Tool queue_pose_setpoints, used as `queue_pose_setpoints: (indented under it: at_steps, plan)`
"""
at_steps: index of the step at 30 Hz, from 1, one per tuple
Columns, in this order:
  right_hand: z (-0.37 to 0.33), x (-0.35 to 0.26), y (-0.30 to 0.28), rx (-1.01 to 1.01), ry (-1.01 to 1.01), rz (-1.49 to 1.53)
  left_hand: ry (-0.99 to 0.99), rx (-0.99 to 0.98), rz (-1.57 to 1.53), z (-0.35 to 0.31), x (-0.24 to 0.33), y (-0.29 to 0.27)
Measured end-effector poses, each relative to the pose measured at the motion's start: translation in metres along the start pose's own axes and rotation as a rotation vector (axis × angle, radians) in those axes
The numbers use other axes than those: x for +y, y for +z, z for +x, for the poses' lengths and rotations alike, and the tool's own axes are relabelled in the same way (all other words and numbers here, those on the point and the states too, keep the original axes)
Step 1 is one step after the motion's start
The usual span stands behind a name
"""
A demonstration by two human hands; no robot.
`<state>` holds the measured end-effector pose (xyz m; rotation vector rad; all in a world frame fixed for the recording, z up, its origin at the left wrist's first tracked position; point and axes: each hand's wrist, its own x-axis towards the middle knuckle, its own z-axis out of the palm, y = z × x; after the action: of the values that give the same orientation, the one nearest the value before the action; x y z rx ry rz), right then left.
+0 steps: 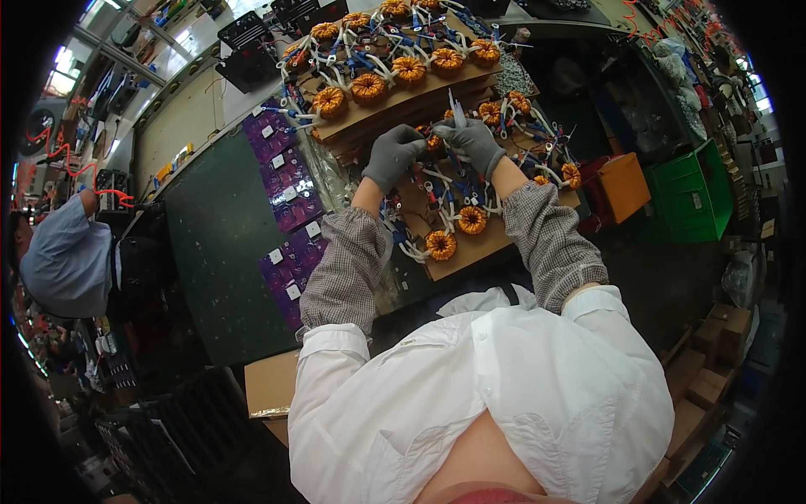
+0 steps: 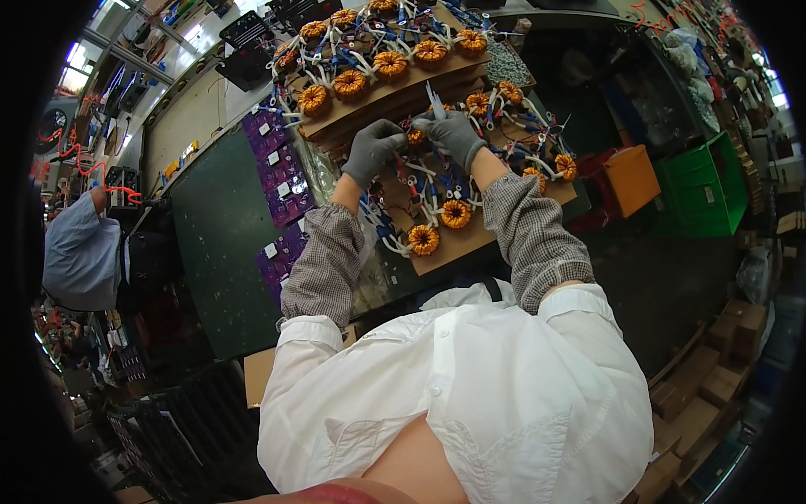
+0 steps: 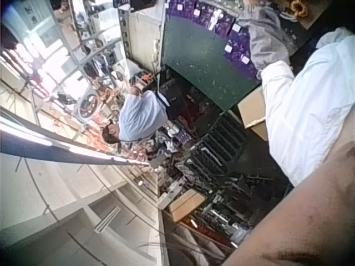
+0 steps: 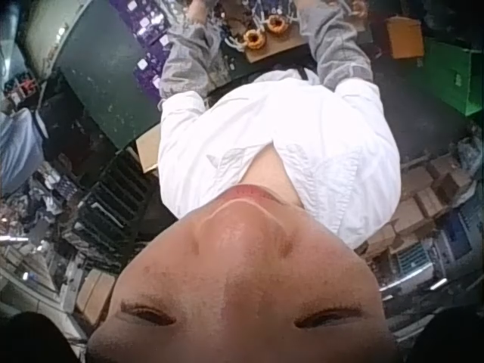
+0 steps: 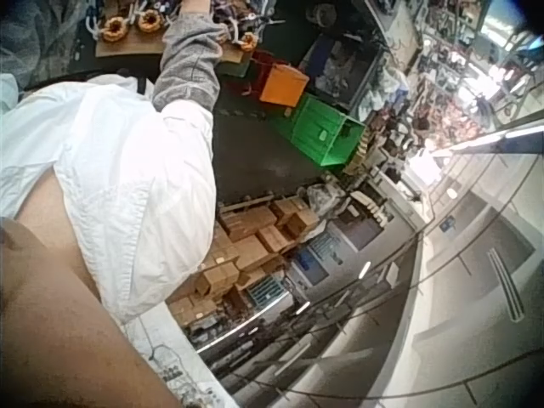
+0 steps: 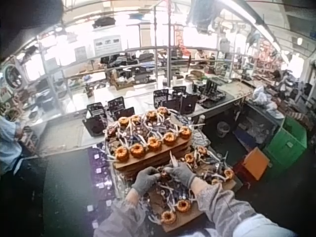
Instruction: Assembling and prepping electric motor stators on a production line.
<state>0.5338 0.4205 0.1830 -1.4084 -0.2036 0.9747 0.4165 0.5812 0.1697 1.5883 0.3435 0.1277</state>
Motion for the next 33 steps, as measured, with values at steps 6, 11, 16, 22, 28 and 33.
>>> queue_pose_setpoints:
  at_steps: [6,11,16,22,28,33]
  plan:
    - [0.011,0.01,0.011,0.072,-0.209,-0.114,0.096,0.067,0.072,0.005,-0.006,0.002]
    - [0.01,0.006,0.006,0.11,-0.102,-0.055,-0.029,0.001,-0.019,0.005,-0.002,-0.005]
    - [0.003,0.001,0.009,0.085,-0.039,-0.081,-0.041,0.019,0.04,0.006,0.0,-0.002]
    - [0.005,0.005,0.01,0.092,-0.302,-0.267,0.124,0.196,0.279,0.003,-0.001,0.014]
    - [-0.013,0.013,0.037,0.146,-0.27,-0.016,0.478,0.314,0.766,0.009,-0.009,0.017]
    - [-0.026,0.004,0.022,0.044,-0.196,-0.007,0.439,0.229,0.77,0.0,-0.001,0.02]
